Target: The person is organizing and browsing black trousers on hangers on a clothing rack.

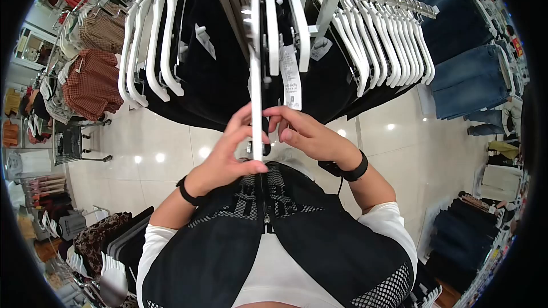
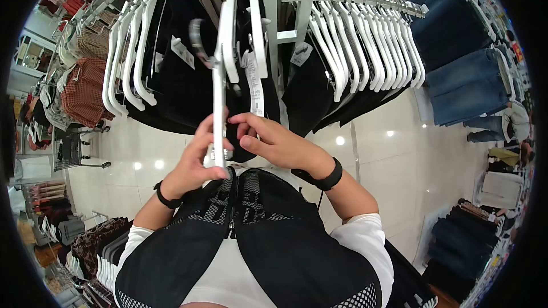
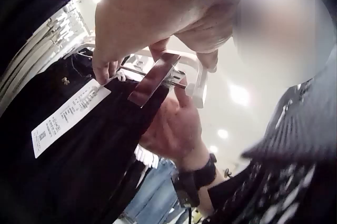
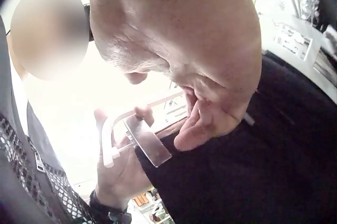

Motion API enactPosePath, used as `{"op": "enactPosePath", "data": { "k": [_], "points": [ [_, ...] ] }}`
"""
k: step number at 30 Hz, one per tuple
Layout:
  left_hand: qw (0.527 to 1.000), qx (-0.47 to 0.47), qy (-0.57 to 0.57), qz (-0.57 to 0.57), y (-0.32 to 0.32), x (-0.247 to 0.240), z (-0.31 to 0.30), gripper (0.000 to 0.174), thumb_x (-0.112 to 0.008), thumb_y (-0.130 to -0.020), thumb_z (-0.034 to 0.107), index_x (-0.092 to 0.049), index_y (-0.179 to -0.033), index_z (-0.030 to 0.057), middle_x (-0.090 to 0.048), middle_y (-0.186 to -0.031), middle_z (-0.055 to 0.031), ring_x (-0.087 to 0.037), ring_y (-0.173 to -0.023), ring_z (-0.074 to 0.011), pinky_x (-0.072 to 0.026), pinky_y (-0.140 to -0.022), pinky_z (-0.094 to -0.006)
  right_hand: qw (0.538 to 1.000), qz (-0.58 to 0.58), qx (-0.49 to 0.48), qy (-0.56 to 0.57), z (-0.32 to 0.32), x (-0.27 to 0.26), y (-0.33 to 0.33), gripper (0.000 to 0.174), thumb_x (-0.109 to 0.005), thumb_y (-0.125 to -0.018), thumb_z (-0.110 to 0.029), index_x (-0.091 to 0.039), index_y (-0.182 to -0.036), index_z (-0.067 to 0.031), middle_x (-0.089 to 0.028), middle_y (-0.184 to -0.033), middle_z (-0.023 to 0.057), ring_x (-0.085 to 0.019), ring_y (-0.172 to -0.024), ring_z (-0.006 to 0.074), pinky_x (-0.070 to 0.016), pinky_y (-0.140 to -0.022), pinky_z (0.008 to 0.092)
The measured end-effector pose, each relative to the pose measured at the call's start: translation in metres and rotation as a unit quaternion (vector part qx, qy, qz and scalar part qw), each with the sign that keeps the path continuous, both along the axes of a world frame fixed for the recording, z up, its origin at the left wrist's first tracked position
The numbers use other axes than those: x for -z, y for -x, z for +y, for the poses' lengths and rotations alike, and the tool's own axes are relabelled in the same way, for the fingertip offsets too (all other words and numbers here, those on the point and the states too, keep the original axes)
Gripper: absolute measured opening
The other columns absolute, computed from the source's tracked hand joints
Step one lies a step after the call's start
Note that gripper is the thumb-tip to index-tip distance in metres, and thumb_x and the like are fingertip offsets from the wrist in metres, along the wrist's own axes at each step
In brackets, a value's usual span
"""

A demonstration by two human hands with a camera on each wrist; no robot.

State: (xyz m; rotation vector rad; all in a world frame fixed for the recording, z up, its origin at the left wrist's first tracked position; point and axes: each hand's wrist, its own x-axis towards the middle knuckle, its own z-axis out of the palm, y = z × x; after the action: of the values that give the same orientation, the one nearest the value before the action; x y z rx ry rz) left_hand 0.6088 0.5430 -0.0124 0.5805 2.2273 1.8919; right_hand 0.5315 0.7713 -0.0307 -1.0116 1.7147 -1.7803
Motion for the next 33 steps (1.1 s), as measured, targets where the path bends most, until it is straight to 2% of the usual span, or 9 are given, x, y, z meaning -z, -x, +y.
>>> {"op": "enactPosePath", "data": {
  "k": [3,7,8,12,17,26,29,30,33],
  "points": [
    [0.999,0.044,-0.005,-0.015,0.000,0.008,0.002,0.047,-0.084,-0.079,0.025,-0.062,-0.115,0.0046,-0.014,-0.160,-0.0212,-0.028,-0.146,-0.0377,-0.0265,-0.119,-0.0467,0.990,-0.108,0.067,-0.062,-0.026,-0.007,-0.011,0.034,-0.059,-0.100,-0.028,-0.054,-0.114,0.0025,-0.063,-0.082,0.0049,-0.060,-0.072,0.0130,-0.0487,-0.067,0.0293],
    [0.993,0.059,0.094,0.032,-0.001,0.024,-0.019,0.058,-0.081,-0.081,0.025,-0.055,-0.127,0.0018,-0.013,-0.160,-0.0247,-0.026,-0.147,-0.0400,-0.0297,-0.117,-0.0464,0.966,0.009,0.185,-0.180,-0.053,-0.016,-0.024,0.027,-0.065,-0.094,-0.024,-0.057,-0.099,0.0012,-0.064,-0.077,0.0085,-0.061,-0.067,0.0139,-0.0479,-0.060,0.0296],
    [0.991,0.070,0.106,0.043,-0.002,0.028,-0.024,0.060,-0.081,-0.082,0.025,-0.053,-0.129,0.0016,-0.014,-0.160,-0.0257,-0.026,-0.147,-0.0409,-0.0305,-0.116,-0.0465,0.956,0.088,0.205,-0.189,-0.058,-0.017,-0.026,0.020,-0.064,-0.093,-0.017,-0.058,-0.101,0.0011,-0.059,-0.076,0.0037,-0.056,-0.066,0.0091,-0.0466,-0.060,0.0269],
    [0.980,0.119,0.127,0.102,-0.005,0.032,-0.037,0.056,-0.076,-0.087,0.024,-0.050,-0.132,0.0031,-0.027,-0.154,-0.0282,-0.028,-0.145,-0.0416,-0.0349,-0.112,-0.0446,0.949,-0.029,0.239,-0.205,-0.072,-0.016,-0.036,0.014,-0.060,-0.093,-0.011,-0.058,-0.100,0.0005,-0.056,-0.073,0.0014,-0.051,-0.066,0.0073,-0.0439,-0.059,0.0261],
    [0.990,0.126,-0.011,0.054,0.007,0.040,-0.075,0.031,-0.067,-0.091,0.011,-0.057,-0.120,0.0034,-0.052,-0.137,-0.0165,-0.054,-0.125,-0.0322,-0.0421,-0.104,-0.0375,0.951,-0.069,0.217,-0.210,-0.079,-0.019,-0.070,0.009,-0.057,-0.093,-0.009,-0.056,-0.099,-0.0027,-0.055,-0.080,-0.0011,-0.048,-0.071,0.0058,-0.0414,-0.062,0.0238],
    [0.955,0.053,0.083,0.280,0.015,0.048,-0.090,0.041,-0.072,-0.084,0.006,-0.056,-0.122,0.0045,-0.056,-0.129,-0.0156,-0.055,-0.112,-0.0314,-0.0472,-0.091,-0.0379,0.931,-0.104,0.276,-0.216,-0.085,-0.022,-0.133,0.015,-0.061,-0.088,-0.012,-0.060,-0.099,-0.0005,-0.058,-0.072,0.0011,-0.051,-0.064,0.0091,-0.0419,-0.059,0.0268],
    [0.935,0.122,0.090,0.321,0.012,0.057,-0.089,0.042,-0.072,-0.082,0.004,-0.056,-0.121,0.0035,-0.056,-0.130,-0.0168,-0.054,-0.116,-0.0326,-0.0457,-0.093,-0.0384,0.927,-0.093,0.292,-0.217,-0.085,-0.019,-0.147,0.017,-0.061,-0.087,-0.012,-0.060,-0.099,-0.0004,-0.059,-0.072,0.0027,-0.052,-0.064,0.0113,-0.0432,-0.059,0.0282],
    [0.938,0.127,0.066,0.317,0.009,0.058,-0.084,0.034,-0.073,-0.080,0.006,-0.060,-0.111,0.0029,-0.063,-0.116,-0.0154,-0.061,-0.103,-0.0280,-0.0480,-0.085,-0.0361,0.926,-0.089,0.297,-0.214,-0.084,-0.018,-0.149,0.017,-0.061,-0.087,-0.012,-0.060,-0.099,-0.0003,-0.059,-0.072,0.0032,-0.053,-0.063,0.0119,-0.0436,-0.059,0.0286],
    [0.910,0.353,0.077,0.204,0.002,0.062,-0.083,0.022,-0.072,-0.085,0.016,-0.067,-0.103,0.0037,-0.069,-0.092,-0.0112,-0.066,-0.083,-0.0235,-0.0496,-0.070,-0.0326,0.913,-0.098,0.299,-0.260,-0.075,-0.015,-0.151,0.016,-0.059,-0.089,-0.011,-0.060,-0.101,-0.0017,-0.059,-0.080,0.0010,-0.051,-0.069,0.0092,-0.0432,-0.063,0.0257]
  ]
}}
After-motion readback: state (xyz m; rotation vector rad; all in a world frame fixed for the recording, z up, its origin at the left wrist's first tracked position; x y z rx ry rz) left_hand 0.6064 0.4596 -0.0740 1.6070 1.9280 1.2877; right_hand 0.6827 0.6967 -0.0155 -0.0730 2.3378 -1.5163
